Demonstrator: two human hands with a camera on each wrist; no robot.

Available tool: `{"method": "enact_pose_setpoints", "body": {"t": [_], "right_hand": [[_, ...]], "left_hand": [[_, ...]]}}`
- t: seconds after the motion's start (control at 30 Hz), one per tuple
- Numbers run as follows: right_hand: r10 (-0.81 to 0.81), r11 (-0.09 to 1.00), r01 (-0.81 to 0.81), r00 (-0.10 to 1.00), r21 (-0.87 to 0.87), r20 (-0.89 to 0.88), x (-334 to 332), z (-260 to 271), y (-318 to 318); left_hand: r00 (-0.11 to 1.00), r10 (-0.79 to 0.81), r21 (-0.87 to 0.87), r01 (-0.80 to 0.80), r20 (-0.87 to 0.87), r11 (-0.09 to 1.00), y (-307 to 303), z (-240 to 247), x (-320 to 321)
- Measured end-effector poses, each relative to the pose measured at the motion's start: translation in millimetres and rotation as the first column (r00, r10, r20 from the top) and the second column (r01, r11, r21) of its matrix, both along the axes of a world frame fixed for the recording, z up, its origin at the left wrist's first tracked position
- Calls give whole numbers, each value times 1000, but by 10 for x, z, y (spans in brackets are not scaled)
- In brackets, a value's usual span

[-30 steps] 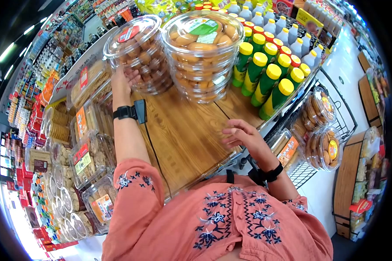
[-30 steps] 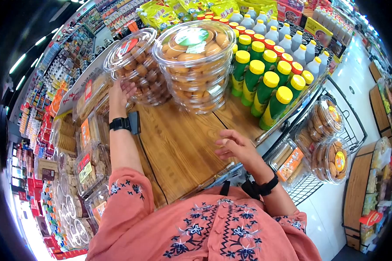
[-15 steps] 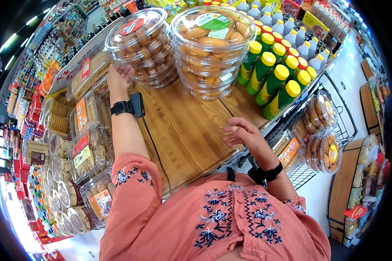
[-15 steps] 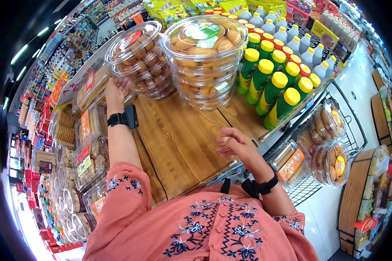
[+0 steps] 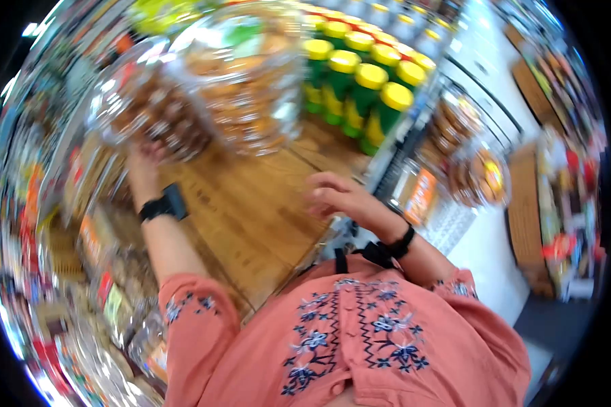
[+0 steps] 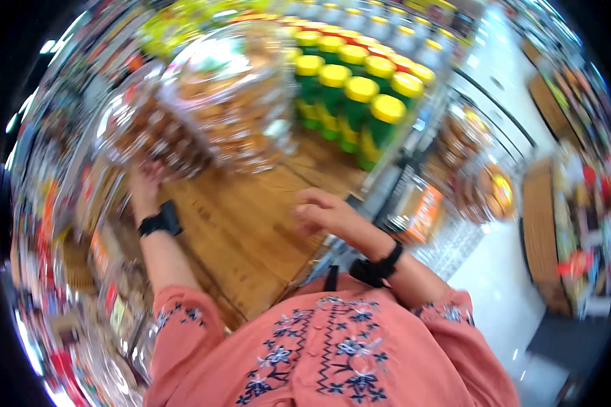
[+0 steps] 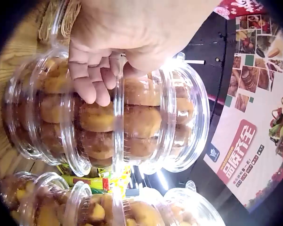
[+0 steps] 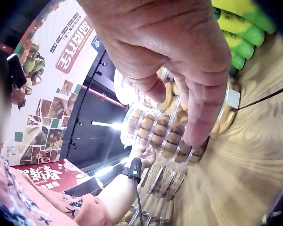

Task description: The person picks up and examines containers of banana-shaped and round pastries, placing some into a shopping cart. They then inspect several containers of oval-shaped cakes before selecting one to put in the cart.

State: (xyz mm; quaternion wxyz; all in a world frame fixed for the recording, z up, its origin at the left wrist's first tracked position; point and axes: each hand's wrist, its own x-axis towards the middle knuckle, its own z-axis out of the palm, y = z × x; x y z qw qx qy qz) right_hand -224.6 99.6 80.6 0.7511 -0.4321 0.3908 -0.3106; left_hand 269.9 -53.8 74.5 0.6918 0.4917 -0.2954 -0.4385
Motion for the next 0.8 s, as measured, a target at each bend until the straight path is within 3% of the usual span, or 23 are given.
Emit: {"method": "enact_pose_setpoints", "body": {"t": [0.07,0.13,0.2,0.23,0.27,0.33,0.37,0.4,0.43,0.5,0.57,0.67,0.8], "right_hand": [[8,1000,-8,1000,-4,12,-119,-128,5],[-34,999,34,999,14,-16,-255,-111,20],[-148,989,148,988,19,33,-482,-132,4],[-187,982,187,980,15,62,-623,-136,9],[-244,970,244,969,6,41,-799,-127,27],[-345,938,345,939,-13,4,-1172,-133,95],[-392,920,392,920,-16,7,-1387,-163,144],[-443,896,441,896,-46,-26,-1604,-127,216],[-506,862,505,862,-35,-28,-1833,-169,289],[-623,782,622,780,-38,-53,-2305,-278,446],[-724,690,717,680,-96,-117,-2767,-292,665],[-876,479,873,467,-92,-123,-3463,-382,1006],[-980,160,971,135,-175,-145,-4305,-601,1369]], "left_hand": [[999,15,25,-13,-42,1000,-72,-164,192],[994,72,96,-81,88,992,-97,-199,288],[990,138,86,-138,11,987,56,-74,62],[986,148,87,-155,79,984,325,189,-428],[973,230,132,-232,24,964,253,-44,-197],[976,214,80,-217,48,973,527,-120,-517],[973,221,147,-228,62,962,635,-170,-664],[981,123,214,-153,147,965,779,-250,-821],[980,133,268,-169,145,949,918,-267,-1230],[982,-184,411,149,47,899,1127,-393,-1789],[931,-357,525,264,82,809,1412,-305,-2755],[669,-743,556,623,-13,551,1567,-193,-3830],[298,-954,531,816,-45,230,1470,-82,-5058]]}}
